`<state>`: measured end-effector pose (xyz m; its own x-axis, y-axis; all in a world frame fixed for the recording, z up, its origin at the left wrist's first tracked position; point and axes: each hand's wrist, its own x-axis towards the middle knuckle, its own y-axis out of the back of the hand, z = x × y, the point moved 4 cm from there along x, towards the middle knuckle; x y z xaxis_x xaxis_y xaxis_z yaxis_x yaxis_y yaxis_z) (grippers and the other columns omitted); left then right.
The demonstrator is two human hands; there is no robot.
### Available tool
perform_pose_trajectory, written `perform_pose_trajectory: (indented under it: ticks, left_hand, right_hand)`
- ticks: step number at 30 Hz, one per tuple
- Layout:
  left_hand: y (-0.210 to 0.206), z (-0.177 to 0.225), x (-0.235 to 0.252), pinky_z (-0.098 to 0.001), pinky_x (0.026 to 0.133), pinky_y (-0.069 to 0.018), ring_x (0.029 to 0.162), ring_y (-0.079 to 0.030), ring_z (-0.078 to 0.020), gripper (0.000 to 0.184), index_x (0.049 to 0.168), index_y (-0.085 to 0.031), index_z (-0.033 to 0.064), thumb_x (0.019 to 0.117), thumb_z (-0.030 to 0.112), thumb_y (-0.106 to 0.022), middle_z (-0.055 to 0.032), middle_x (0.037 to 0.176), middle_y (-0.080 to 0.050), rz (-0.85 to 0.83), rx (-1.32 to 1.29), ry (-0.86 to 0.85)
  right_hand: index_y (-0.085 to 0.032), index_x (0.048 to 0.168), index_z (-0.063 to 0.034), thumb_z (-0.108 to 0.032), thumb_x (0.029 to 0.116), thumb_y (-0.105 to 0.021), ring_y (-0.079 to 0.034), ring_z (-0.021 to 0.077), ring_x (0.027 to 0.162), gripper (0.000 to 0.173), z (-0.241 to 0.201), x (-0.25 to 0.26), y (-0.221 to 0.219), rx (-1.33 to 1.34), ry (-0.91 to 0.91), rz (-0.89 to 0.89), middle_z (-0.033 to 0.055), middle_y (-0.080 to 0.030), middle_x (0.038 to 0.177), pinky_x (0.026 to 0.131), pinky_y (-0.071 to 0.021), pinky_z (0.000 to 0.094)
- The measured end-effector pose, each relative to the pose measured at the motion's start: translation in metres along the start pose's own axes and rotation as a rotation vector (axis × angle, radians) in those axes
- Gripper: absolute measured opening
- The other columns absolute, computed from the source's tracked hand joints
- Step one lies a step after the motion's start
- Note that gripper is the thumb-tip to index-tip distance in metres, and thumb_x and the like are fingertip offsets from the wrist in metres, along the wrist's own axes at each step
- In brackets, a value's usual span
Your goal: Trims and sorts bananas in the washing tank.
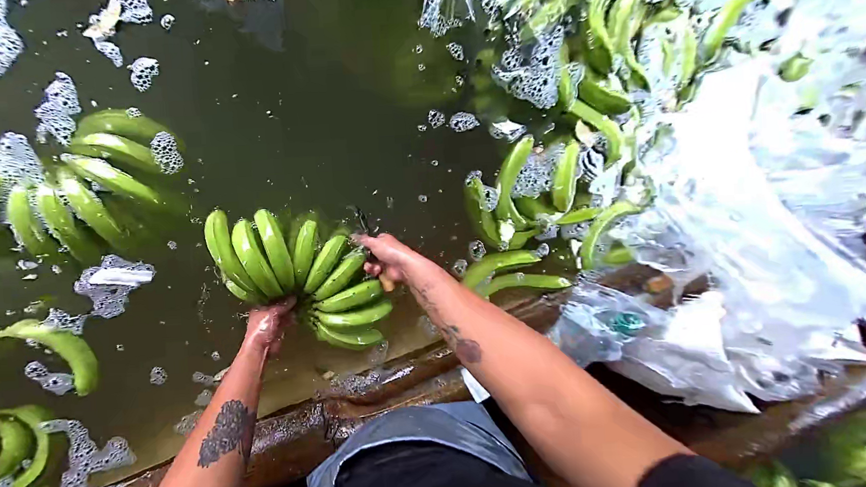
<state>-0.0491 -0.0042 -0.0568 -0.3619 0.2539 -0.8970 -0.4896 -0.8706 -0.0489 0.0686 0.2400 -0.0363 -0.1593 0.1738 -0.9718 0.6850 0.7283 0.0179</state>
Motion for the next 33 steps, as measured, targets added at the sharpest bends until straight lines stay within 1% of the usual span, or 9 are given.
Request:
perform_pose_trajectory:
  ticks: [7, 12, 15, 19, 21, 23, 26, 29, 33]
  left_hand:
    - [-0.036, -0.020, -0.006, -0.0301, 0.055, -0.0526, 0.061, -0.059, -0.0145, 0.024, 0.110, -0.058, -0.0052, 0.0904, -0.002, -0.071, -0.0111, 0.082, -0.064, 0.291, -0.072, -0.092]
    - [-0.085, 0.007, -0.013, -0.0513, 0.094, -0.0523, 0.106, -0.065, -0.0356, 0.040, 0.123, -0.059, -0.0117, 0.0912, 0.008, -0.073, -0.0280, 0.115, -0.065, 0.297, 0.346, -0.034]
    - [-0.092, 0.019, -0.002, -0.0535, 0.089, -0.0534, 0.102, -0.064, -0.0371, 0.044, 0.128, -0.055, -0.0099, 0.0924, 0.011, -0.071, -0.0286, 0.116, -0.063, 0.208, 0.372, 0.039]
    - [-0.057, 0.028, 0.002, -0.0300, 0.062, -0.0553, 0.063, -0.061, -0.0145, 0.029, 0.125, -0.056, -0.0045, 0.1008, 0.011, -0.062, -0.0095, 0.081, -0.064, 0.000, 0.121, 0.094]
    - [-0.029, 0.021, 0.001, -0.0271, 0.058, -0.0530, 0.058, -0.058, -0.0112, 0.017, 0.115, -0.058, 0.0000, 0.1043, 0.012, -0.054, -0.0034, 0.071, -0.060, -0.035, -0.007, 0.108]
    - [-0.008, 0.009, -0.002, -0.0305, 0.064, -0.0544, 0.069, -0.061, -0.0126, 0.019, 0.118, -0.056, 0.0060, 0.1076, 0.020, -0.048, -0.0039, 0.083, -0.062, -0.031, -0.109, 0.099]
    - [0.004, -0.008, -0.010, -0.0375, 0.076, -0.0588, 0.091, -0.068, -0.0168, 0.039, 0.133, -0.053, 0.0087, 0.1111, 0.036, -0.036, -0.0081, 0.106, -0.068, -0.022, -0.150, 0.114]
    - [0.019, -0.010, -0.008, -0.0409, 0.082, -0.0579, 0.098, -0.066, -0.0188, 0.036, 0.143, -0.044, 0.0093, 0.1106, 0.024, -0.039, -0.0110, 0.115, -0.065, 0.056, -0.115, 0.079]
    - [0.044, 0.015, -0.012, -0.0450, 0.091, -0.0577, 0.116, -0.064, -0.0251, 0.076, 0.162, -0.020, 0.0173, 0.0990, 0.005, -0.060, -0.0178, 0.144, -0.052, 0.025, 0.007, -0.116]
  right_hand:
    - [-0.057, 0.116, -0.0085, -0.042, 0.0960, -0.070, -0.044, 0.0050, 0.047, 0.041, 0.023, 0.000, -0.003, 0.046, 0.022, 0.065, 0.0002, -0.052, 0.072, 0.043, -0.0399, 0.0194]
    - [-0.054, 0.133, -0.0003, -0.016, 0.0938, -0.073, -0.055, 0.0103, 0.054, 0.047, 0.021, -0.144, -0.001, -0.136, 0.394, 0.116, 0.0090, -0.065, 0.088, 0.049, -0.0499, 0.0265]
    - [-0.053, 0.135, 0.0009, -0.015, 0.0928, -0.073, -0.058, 0.0096, 0.054, 0.049, 0.018, -0.175, 0.067, -0.097, 0.566, 0.351, 0.0074, -0.067, 0.087, 0.050, -0.0529, 0.0265]
    - [-0.038, 0.147, -0.0034, -0.017, 0.1008, -0.064, -0.054, 0.0044, 0.052, 0.055, 0.019, -0.190, 0.194, 0.132, 0.772, 0.777, 0.0000, -0.061, 0.087, 0.049, -0.0515, 0.0227]
    - [-0.033, 0.154, -0.0071, -0.020, 0.1066, -0.055, -0.053, 0.0027, 0.052, 0.054, 0.024, -0.200, 0.233, 0.255, 0.795, 0.879, 0.0008, -0.066, 0.101, 0.048, -0.0493, 0.0199]
    - [-0.042, 0.148, -0.0083, -0.020, 0.1092, -0.050, -0.051, 0.0023, 0.048, 0.041, 0.029, -0.204, 0.246, 0.334, 0.782, 0.924, 0.0002, -0.070, 0.100, 0.045, -0.0463, 0.0177]
    - [-0.046, 0.141, -0.0074, -0.020, 0.1102, -0.047, -0.051, 0.0021, 0.046, 0.033, 0.037, -0.191, 0.229, 0.279, 0.722, 0.838, -0.0004, -0.071, 0.098, 0.045, -0.0469, 0.0182]
    - [-0.049, 0.138, -0.0003, -0.020, 0.1096, -0.047, -0.061, 0.0081, 0.055, 0.034, 0.048, -0.164, 0.188, 0.090, 0.646, 0.618, 0.0068, -0.071, 0.107, 0.053, -0.0557, 0.0250]
    - [-0.056, 0.134, 0.0038, -0.015, 0.1047, -0.057, -0.074, 0.0219, 0.094, 0.035, 0.059, -0.136, 0.122, -0.105, 0.566, 0.323, 0.0158, -0.072, 0.118, 0.079, -0.0634, 0.0385]
